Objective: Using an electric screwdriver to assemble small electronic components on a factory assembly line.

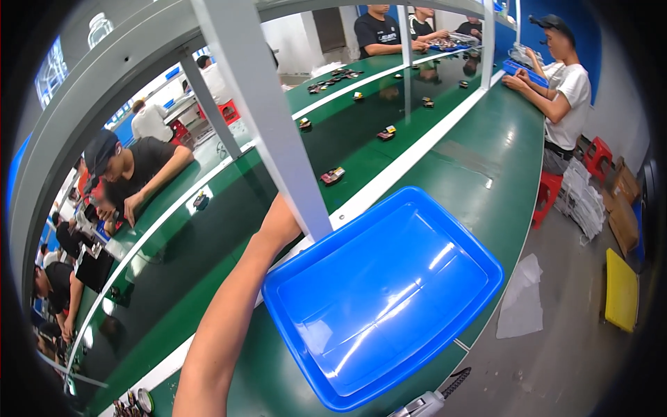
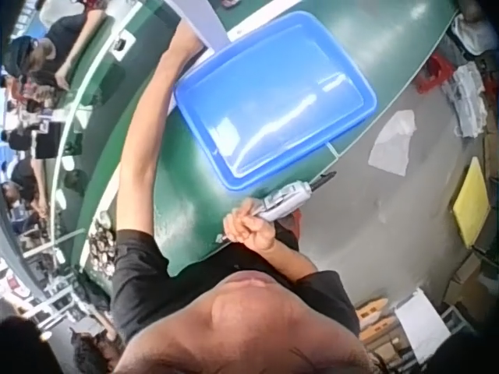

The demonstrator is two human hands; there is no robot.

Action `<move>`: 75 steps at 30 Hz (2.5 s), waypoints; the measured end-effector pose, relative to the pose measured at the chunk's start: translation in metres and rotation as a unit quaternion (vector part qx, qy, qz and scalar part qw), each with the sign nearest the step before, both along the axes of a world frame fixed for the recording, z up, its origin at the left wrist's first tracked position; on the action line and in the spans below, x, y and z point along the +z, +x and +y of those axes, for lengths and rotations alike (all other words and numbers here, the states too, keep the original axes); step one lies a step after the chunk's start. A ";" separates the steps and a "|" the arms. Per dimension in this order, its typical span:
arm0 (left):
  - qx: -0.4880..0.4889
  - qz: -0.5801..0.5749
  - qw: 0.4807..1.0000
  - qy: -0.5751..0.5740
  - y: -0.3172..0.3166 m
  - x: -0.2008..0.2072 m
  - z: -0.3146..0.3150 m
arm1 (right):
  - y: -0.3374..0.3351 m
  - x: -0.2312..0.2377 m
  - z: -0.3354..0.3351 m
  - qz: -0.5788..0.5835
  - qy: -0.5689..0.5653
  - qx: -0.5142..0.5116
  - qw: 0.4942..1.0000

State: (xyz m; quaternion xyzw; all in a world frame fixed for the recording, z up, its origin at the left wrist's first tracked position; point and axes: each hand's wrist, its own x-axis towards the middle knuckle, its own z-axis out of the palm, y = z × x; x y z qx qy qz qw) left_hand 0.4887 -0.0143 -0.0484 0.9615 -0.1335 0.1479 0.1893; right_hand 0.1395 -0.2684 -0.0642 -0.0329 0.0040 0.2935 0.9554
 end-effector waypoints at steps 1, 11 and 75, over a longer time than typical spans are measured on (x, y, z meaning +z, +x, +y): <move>-0.014 0.025 0.999 0.015 -0.002 0.003 0.004 | -0.001 0.001 -0.001 0.001 0.000 0.007 1.000; -0.017 0.038 0.999 -0.029 -0.199 0.038 0.052 | -0.002 -0.001 -0.010 -0.006 -0.027 -0.012 1.000; 0.056 -0.022 0.992 0.110 -0.565 0.010 -0.049 | -0.159 -0.004 0.065 -0.066 -0.265 0.140 0.952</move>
